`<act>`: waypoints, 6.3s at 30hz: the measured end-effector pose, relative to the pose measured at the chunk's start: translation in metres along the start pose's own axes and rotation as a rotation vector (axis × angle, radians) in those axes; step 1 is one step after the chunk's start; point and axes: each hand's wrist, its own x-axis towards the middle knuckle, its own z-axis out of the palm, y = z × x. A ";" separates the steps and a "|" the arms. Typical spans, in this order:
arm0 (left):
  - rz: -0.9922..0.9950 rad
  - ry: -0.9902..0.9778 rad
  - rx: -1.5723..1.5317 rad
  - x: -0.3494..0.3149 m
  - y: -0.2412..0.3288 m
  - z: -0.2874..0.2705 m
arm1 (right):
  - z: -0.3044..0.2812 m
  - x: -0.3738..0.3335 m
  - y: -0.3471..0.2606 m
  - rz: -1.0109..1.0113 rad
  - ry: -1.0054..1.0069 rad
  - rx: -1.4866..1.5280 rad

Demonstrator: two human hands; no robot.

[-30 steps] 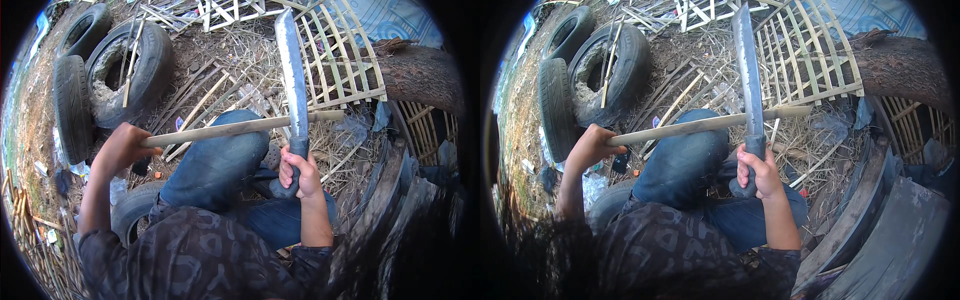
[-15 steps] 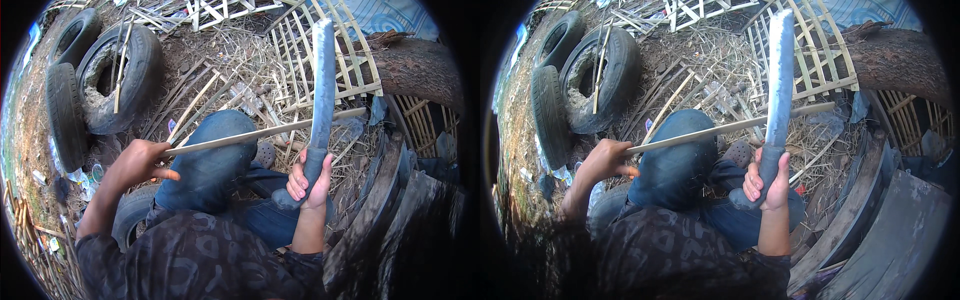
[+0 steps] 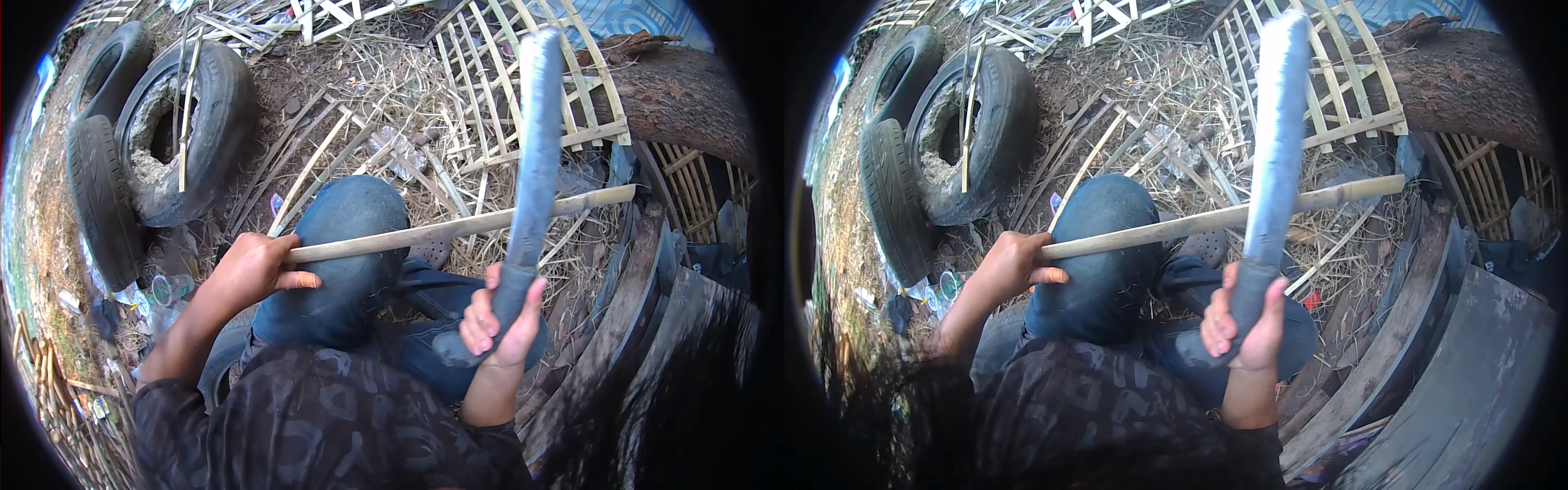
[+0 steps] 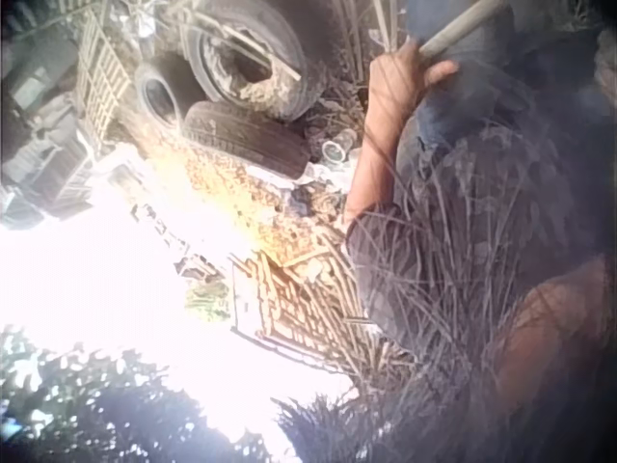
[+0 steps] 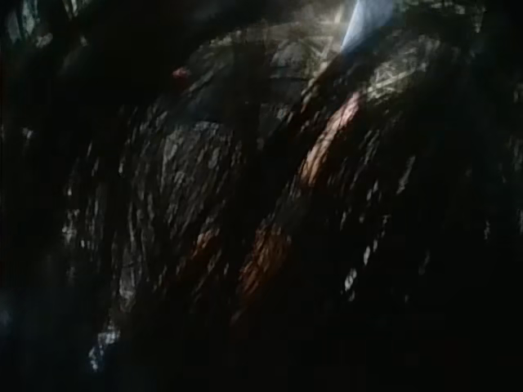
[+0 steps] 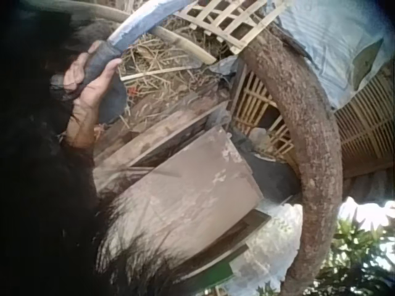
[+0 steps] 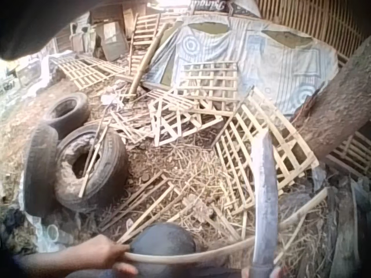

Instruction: The person scrapes a wooden slat with a machete, then positions slats onto a wooden grid and hammers nails into them to secure the assembly.

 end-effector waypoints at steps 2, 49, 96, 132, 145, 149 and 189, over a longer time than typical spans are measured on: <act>0.005 0.034 0.054 0.002 0.001 0.000 | -0.005 0.000 -0.003 -0.036 0.017 -0.008; 0.037 0.149 0.274 0.004 0.011 0.016 | -0.013 -0.037 0.007 -0.036 0.021 0.023; -0.012 0.241 0.295 0.005 0.027 0.025 | -0.012 -0.032 0.044 0.129 -0.003 0.102; -0.018 0.222 0.364 0.031 0.053 0.044 | -0.031 -0.043 0.049 0.240 -0.033 0.179; -0.053 0.301 0.229 0.023 0.058 0.042 | -0.033 -0.046 0.065 0.301 -0.084 0.014; -0.049 0.276 0.177 0.021 0.060 0.037 | -0.031 -0.047 0.061 0.323 -0.073 0.063; -0.038 0.142 0.017 0.007 0.058 0.021 | -0.030 -0.046 0.058 0.030 -0.053 0.070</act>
